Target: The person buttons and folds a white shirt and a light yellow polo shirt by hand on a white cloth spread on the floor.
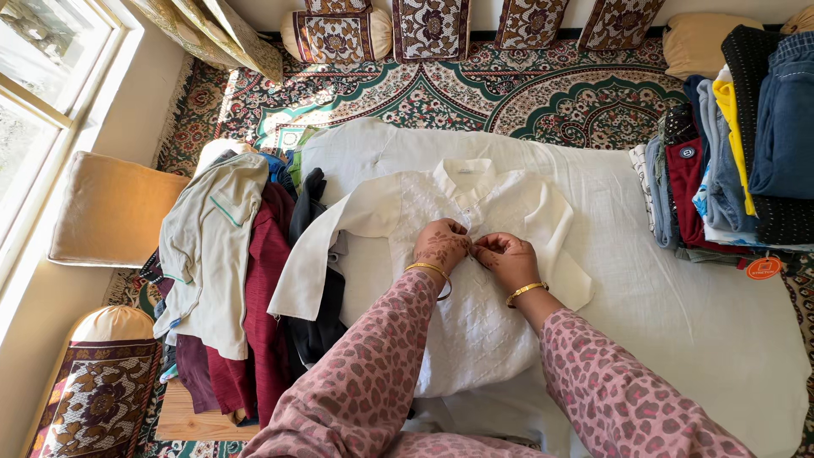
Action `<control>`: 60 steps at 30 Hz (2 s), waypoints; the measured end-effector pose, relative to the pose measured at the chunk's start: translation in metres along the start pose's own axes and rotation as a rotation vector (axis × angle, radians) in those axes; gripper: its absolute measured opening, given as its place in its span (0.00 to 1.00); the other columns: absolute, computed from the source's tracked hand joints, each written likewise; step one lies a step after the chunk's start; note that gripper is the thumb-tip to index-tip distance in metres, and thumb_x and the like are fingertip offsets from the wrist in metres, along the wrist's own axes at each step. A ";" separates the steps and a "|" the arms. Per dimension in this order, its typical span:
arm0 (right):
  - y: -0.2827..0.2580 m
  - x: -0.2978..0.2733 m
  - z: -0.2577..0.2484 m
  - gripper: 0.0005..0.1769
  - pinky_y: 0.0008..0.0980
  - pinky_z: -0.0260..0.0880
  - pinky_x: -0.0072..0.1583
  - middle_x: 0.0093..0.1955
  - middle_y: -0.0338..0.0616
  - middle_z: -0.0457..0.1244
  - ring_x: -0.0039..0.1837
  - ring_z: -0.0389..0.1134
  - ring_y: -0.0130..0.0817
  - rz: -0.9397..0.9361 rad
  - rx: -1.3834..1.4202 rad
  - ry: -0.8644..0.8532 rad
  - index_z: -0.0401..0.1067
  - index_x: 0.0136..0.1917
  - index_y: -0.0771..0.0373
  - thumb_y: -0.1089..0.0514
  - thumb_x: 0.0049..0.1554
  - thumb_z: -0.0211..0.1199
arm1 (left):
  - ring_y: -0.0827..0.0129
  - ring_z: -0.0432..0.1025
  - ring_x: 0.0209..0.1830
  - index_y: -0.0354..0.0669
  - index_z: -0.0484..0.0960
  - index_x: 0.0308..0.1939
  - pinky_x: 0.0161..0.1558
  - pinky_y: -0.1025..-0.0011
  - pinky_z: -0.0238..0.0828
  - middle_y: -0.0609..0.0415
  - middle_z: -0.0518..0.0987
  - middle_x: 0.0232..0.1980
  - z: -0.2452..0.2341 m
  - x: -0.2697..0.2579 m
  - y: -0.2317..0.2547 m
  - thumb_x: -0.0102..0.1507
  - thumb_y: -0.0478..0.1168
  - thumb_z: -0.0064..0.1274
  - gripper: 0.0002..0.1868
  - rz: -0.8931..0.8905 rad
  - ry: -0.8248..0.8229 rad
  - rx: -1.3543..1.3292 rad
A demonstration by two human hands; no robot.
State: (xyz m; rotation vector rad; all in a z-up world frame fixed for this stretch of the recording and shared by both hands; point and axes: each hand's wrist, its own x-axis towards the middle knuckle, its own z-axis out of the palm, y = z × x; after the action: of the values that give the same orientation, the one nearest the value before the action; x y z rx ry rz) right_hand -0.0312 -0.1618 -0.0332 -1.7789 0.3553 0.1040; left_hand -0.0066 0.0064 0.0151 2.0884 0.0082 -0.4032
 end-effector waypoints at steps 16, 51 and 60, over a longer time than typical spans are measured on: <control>0.001 0.037 -0.009 0.13 0.26 0.70 0.32 0.28 0.46 0.64 0.28 0.65 0.30 0.202 0.017 -0.067 0.81 0.44 0.65 0.56 0.46 0.71 | 0.52 0.78 0.50 0.50 0.83 0.43 0.52 0.56 0.76 0.54 0.83 0.39 0.003 -0.004 0.000 0.56 0.46 0.56 0.13 -0.048 0.036 -0.001; -0.023 0.075 -0.060 0.29 0.44 0.78 0.46 0.44 0.52 0.67 0.44 0.73 0.45 0.399 0.145 0.049 0.57 0.72 0.60 0.57 0.59 0.60 | 0.50 0.75 0.61 0.51 0.68 0.58 0.62 0.48 0.71 0.45 0.80 0.56 -0.058 0.055 0.015 0.64 0.46 0.48 0.19 -0.236 0.297 0.254; -0.207 -0.005 -0.147 0.10 0.34 0.69 0.50 0.51 0.48 0.61 0.49 0.62 0.35 -1.109 0.460 0.783 0.62 0.57 0.59 0.70 0.66 0.47 | 0.59 0.65 0.69 0.39 0.57 0.74 0.73 0.65 0.58 0.43 0.68 0.71 -0.076 0.063 0.191 0.64 0.51 0.53 0.39 0.805 0.207 -0.558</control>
State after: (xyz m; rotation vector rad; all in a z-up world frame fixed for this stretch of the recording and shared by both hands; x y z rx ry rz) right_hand 0.0068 -0.2616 0.1971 -1.2710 -0.1072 -1.3669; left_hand 0.1058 -0.0408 0.1922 1.4165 -0.5216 0.2834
